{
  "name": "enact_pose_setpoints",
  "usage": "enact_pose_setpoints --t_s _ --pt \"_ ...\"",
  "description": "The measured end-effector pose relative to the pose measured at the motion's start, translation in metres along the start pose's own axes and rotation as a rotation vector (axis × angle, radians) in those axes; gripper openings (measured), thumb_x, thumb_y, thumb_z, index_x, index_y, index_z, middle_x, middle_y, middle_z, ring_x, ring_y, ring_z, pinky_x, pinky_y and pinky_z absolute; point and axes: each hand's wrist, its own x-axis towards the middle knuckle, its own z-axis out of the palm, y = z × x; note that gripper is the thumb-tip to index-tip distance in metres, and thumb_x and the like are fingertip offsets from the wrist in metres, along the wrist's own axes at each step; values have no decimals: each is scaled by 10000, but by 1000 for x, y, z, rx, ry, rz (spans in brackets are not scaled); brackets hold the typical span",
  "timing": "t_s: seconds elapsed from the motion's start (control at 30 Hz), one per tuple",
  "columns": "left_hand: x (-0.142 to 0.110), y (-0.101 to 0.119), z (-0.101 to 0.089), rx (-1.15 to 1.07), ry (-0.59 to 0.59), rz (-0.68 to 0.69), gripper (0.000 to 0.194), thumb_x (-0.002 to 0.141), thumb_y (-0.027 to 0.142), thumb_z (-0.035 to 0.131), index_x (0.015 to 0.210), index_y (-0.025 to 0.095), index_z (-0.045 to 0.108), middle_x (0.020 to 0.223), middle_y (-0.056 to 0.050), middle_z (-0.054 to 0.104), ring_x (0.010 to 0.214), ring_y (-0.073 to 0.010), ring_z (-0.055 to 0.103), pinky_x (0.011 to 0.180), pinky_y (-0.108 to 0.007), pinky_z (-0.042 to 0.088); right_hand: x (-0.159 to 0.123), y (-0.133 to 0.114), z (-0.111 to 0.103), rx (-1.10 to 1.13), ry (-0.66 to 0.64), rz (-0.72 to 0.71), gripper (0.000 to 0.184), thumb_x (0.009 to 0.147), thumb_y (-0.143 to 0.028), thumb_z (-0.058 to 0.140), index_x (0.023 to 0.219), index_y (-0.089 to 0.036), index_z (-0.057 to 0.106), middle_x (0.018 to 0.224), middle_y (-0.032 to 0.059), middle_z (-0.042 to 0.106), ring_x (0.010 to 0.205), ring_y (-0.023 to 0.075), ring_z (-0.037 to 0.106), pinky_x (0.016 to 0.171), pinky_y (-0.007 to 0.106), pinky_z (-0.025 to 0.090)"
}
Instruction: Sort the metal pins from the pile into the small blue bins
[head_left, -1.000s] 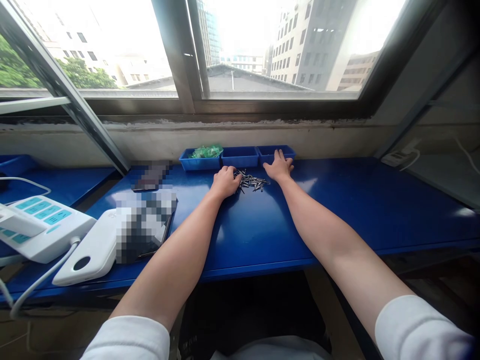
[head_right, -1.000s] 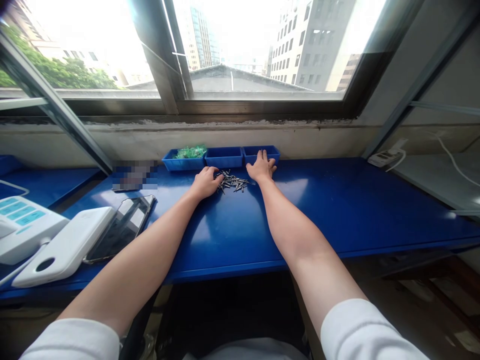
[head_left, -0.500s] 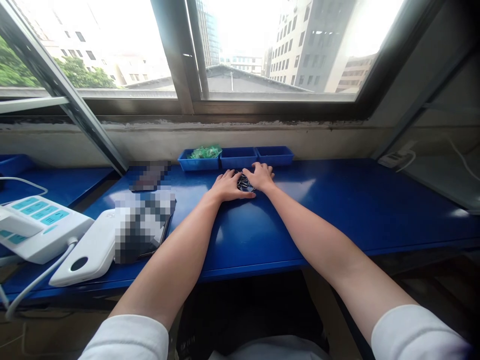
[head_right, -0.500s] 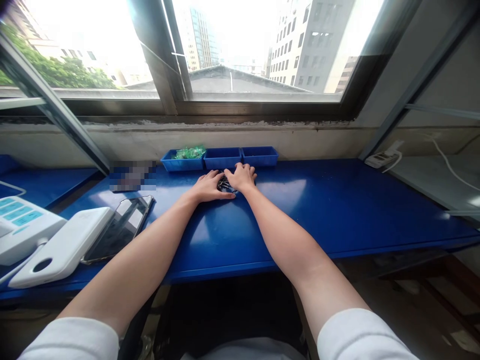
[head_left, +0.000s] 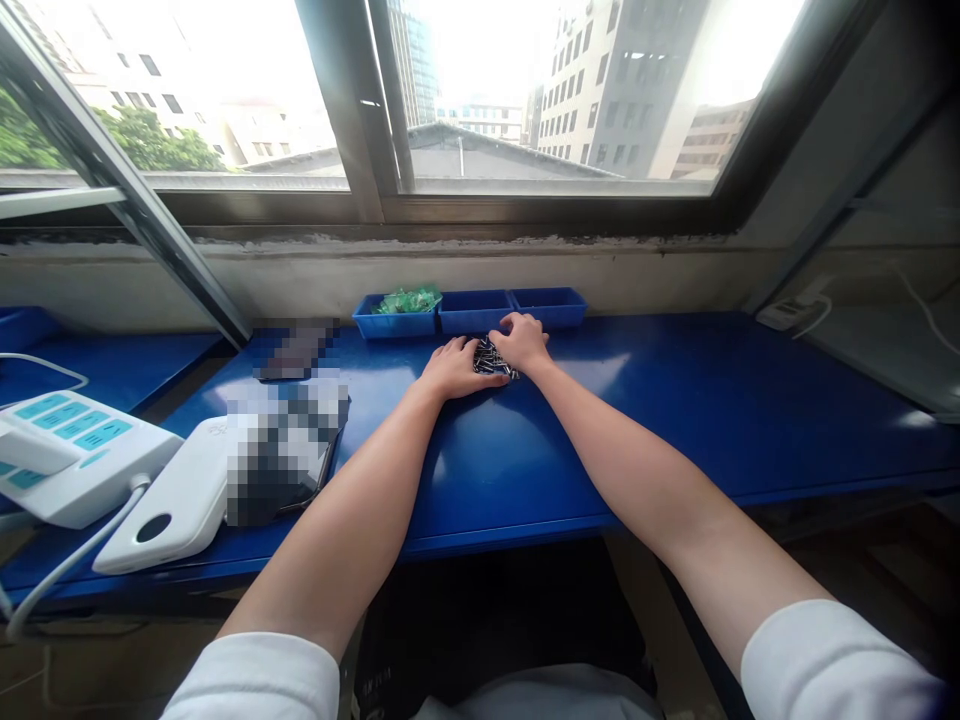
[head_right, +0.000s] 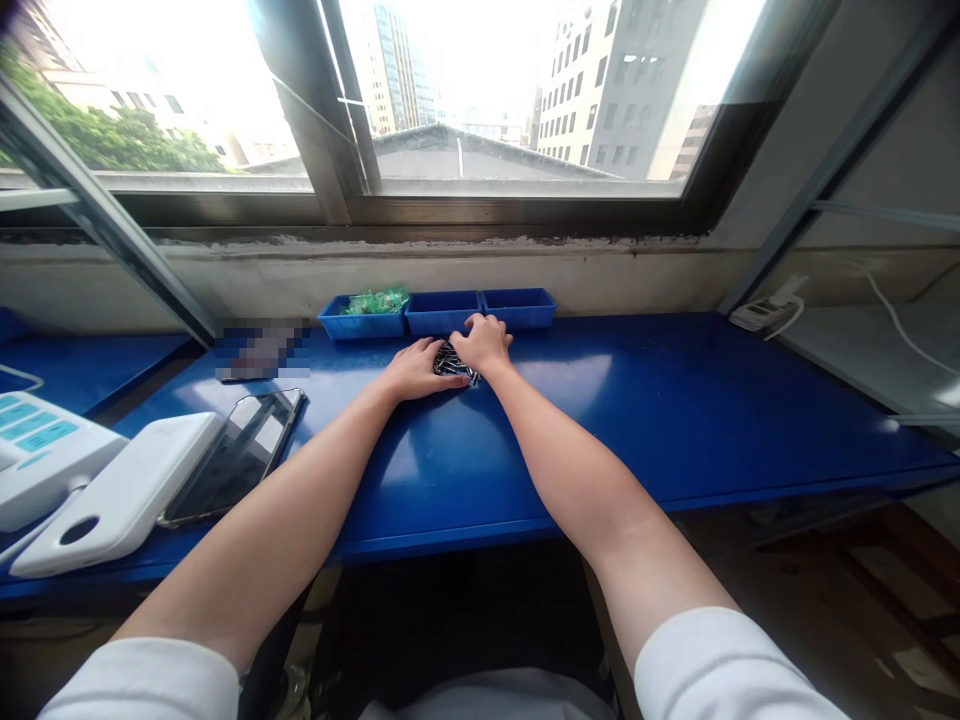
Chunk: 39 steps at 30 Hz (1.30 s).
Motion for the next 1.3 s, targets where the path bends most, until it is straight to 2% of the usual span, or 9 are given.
enact_pose_setpoints --t_s 0.13,0.27,0.43,0.83,1.0,1.07,1.17,1.3 --pt "1 0 2 17 13 -12 962 642 806 459 1375 186 393 1422 -134 412 1325 -326 338 1076 -393 269 -1 7 -2 -196 -113 57 389 733 -443 580 1003 -172 648 1110 137 618 1088 316 523 909 447 394" --pt "2 -1 4 15 29 -19 925 685 744 479 1404 179 340 1444 -144 380 1341 -316 316 1076 -396 265 0 9 3 -177 -207 -10 252 778 -383 539 872 -198 682 985 91 686 985 257 602 850 366 431" --pt "3 -1 5 3 41 -32 931 699 708 497 1424 157 306 1451 -165 365 1337 -328 324 1070 -405 272 2 10 6 -77 -226 -88 197 780 -340 559 830 -213 701 905 67 714 894 212 642 774 282 447" --pt "4 -3 6 12 21 -26 879 710 691 492 1411 182 346 1443 -155 376 1344 -329 313 1074 -419 267 0 8 10 -48 -170 -141 187 839 -293 532 826 -200 694 913 83 711 862 209 634 736 286 442" --pt "4 -2 5 9 21 -27 870 706 710 480 1396 191 374 1427 -142 400 1331 -337 329 1070 -427 276 2 11 7 6 -187 -186 327 879 -390 463 801 -187 709 867 81 716 836 196 636 741 274 441" --pt "3 -2 4 9 22 -22 871 704 722 471 1390 192 384 1420 -145 405 1327 -336 337 1067 -427 282 1 12 2 52 -238 -232 310 851 -413 502 821 -191 716 886 63 718 849 186 635 750 260 444" --pt "3 -2 3 12 16 -7 876 695 741 460 1384 204 391 1415 -135 410 1329 -332 332 1061 -420 292 1 15 -4 86 -310 -316 191 742 -303 628 873 -198 719 944 31 713 886 171 630 760 230 445" --pt "3 -3 3 21 0 -17 875 701 734 456 1396 208 377 1434 -125 388 1339 -331 316 1070 -412 281 1 18 -5 53 -301 -353 146 726 -234 619 821 -187 720 912 29 710 871 166 628 757 226 447"
